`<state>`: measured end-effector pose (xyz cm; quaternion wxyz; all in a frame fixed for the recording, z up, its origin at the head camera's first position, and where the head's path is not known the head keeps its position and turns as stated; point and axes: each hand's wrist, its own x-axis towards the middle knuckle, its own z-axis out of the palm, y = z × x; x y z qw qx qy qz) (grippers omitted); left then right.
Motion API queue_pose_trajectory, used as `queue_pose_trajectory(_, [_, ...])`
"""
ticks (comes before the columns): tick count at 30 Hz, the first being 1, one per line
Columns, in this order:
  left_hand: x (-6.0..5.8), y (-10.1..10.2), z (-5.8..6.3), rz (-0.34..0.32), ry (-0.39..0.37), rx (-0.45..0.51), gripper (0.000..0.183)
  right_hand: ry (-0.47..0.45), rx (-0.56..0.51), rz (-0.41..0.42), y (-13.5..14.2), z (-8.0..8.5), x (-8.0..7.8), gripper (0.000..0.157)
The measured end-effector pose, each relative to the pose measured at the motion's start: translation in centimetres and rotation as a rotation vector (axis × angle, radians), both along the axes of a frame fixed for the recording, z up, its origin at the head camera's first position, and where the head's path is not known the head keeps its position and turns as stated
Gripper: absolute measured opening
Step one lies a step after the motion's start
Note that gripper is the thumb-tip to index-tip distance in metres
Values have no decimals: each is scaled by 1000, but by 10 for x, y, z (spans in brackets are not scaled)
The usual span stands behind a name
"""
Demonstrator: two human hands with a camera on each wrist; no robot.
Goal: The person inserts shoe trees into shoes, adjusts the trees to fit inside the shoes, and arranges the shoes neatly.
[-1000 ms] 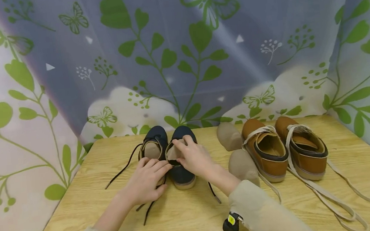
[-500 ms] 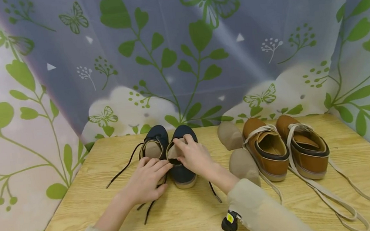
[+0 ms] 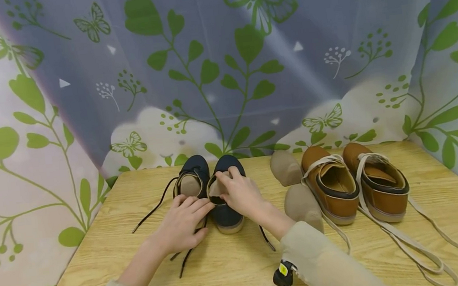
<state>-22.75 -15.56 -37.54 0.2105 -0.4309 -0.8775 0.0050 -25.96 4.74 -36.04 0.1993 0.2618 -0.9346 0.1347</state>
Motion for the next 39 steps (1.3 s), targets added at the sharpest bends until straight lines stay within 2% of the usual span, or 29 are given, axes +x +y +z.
queue_pose_trajectory(5, [0, 0, 0, -1, 3, 0, 51, -13, -5, 8, 1, 0, -2, 54])
queue_pose_trajectory(13, [1, 2, -1, 4, 0, 2, 51, -146, -28, 18, 8, 4, 1, 59])
queue_pose_trajectory(21, [0, 2, 1, -3, 30, 4, 48, -98, -22, -34, 9, 9, 3, 58])
queue_pose_trajectory(34, [-2, 2, -1, -10, 62, 2, 48, -93, -38, -54, 6, 3, 3, 56])
queue_pose_trajectory(39, [0, 2, -1, -4, 49, -6, 48, -110, -61, -64, 4, 2, 1, 53])
